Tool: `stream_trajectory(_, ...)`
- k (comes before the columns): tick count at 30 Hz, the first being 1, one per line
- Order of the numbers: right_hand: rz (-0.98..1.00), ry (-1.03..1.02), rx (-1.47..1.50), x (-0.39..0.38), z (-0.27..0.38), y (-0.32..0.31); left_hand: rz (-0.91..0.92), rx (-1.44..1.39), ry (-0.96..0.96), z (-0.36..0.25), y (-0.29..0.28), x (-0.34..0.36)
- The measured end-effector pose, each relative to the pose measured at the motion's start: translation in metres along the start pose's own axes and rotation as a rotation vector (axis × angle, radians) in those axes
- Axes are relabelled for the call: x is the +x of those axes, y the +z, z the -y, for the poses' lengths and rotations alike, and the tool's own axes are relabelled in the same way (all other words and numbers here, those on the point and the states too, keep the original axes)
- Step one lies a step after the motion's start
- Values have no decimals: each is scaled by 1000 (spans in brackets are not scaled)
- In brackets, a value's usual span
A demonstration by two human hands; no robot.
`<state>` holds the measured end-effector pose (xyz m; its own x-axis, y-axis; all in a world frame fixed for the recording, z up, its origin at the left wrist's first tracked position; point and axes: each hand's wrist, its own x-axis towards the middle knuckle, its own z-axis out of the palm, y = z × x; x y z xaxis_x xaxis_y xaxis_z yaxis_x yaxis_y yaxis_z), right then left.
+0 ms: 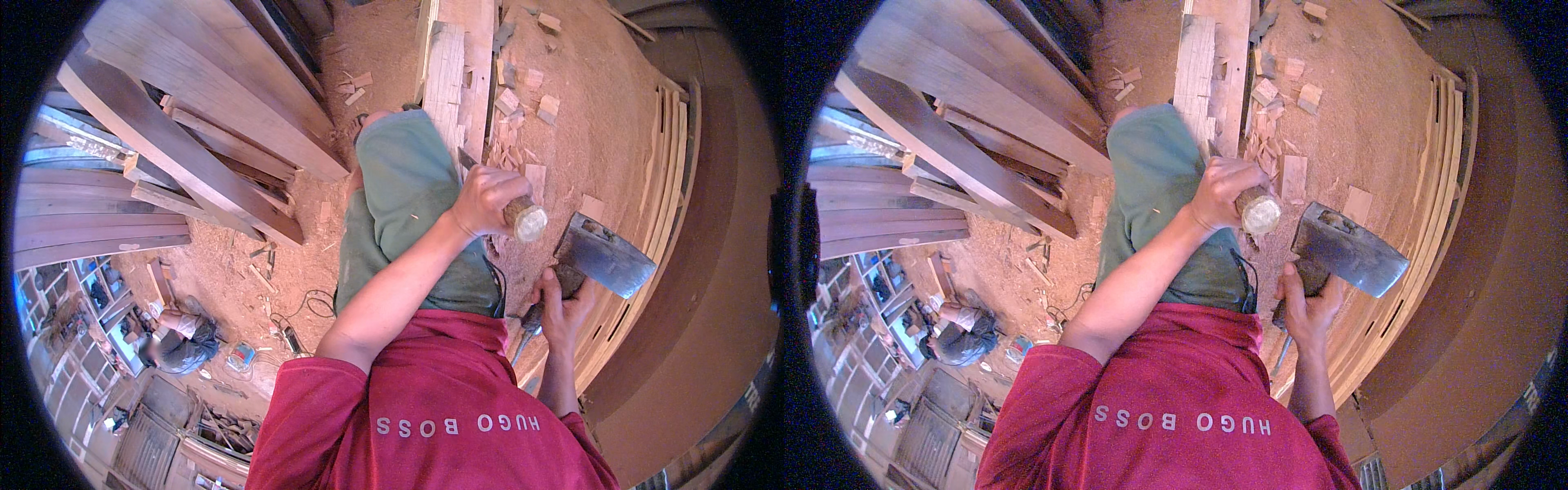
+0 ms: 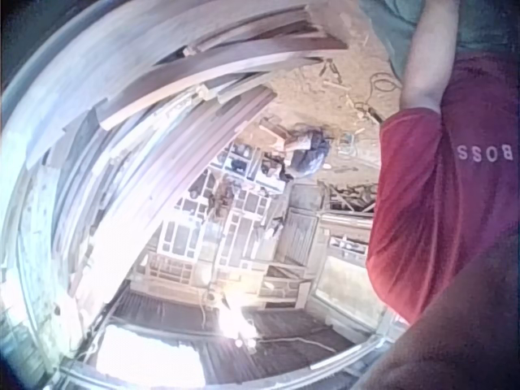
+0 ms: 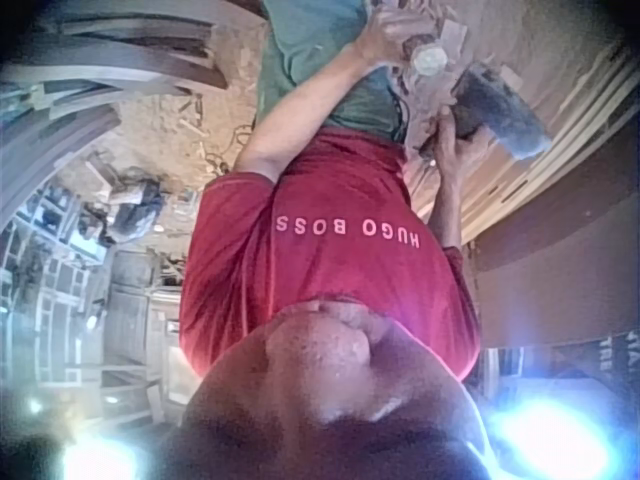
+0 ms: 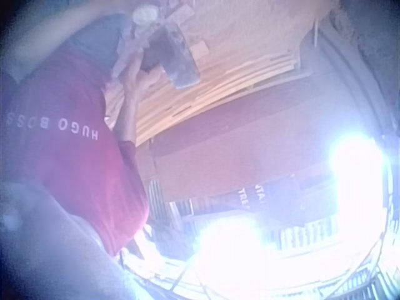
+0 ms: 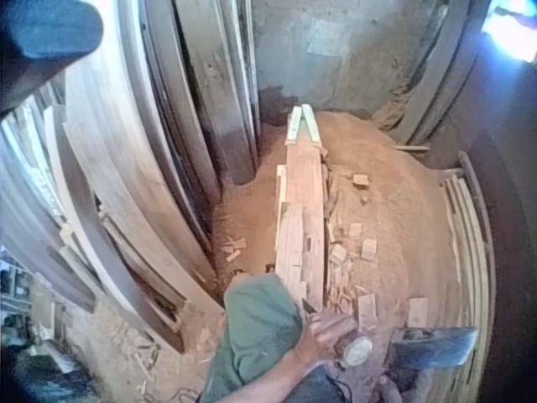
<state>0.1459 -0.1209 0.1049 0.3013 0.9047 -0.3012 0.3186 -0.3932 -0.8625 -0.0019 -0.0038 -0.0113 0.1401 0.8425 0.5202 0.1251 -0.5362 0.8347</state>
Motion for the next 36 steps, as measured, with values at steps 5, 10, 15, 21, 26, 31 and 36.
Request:
stream_trajectory(5,-71,-87,-41,-11,-6,-9,18,1,-28,3,0,-3)
stream_trajectory(10,70,-285,-408,-10,4,-11,33,-5,-34,6,-1,-4)
stream_trajectory(15,23,-343,-451,-13,30,-24,61,10,-36,5,-5,-6)
stream_trajectory(21,326,-470,69,-28,22,-53,39,-13,-36,4,0,-6)
stream_trajectory(26,181,-399,-567,-1,54,-8,63,41,-39,9,-8,-9)
stream_trajectory(31,64,-431,-25,-33,27,-32,22,13,-65,1,-4,-9)
stream_trajectory(36,261,-185,-559,-10,37,-9,13,-5,-40,1,-7,-5)
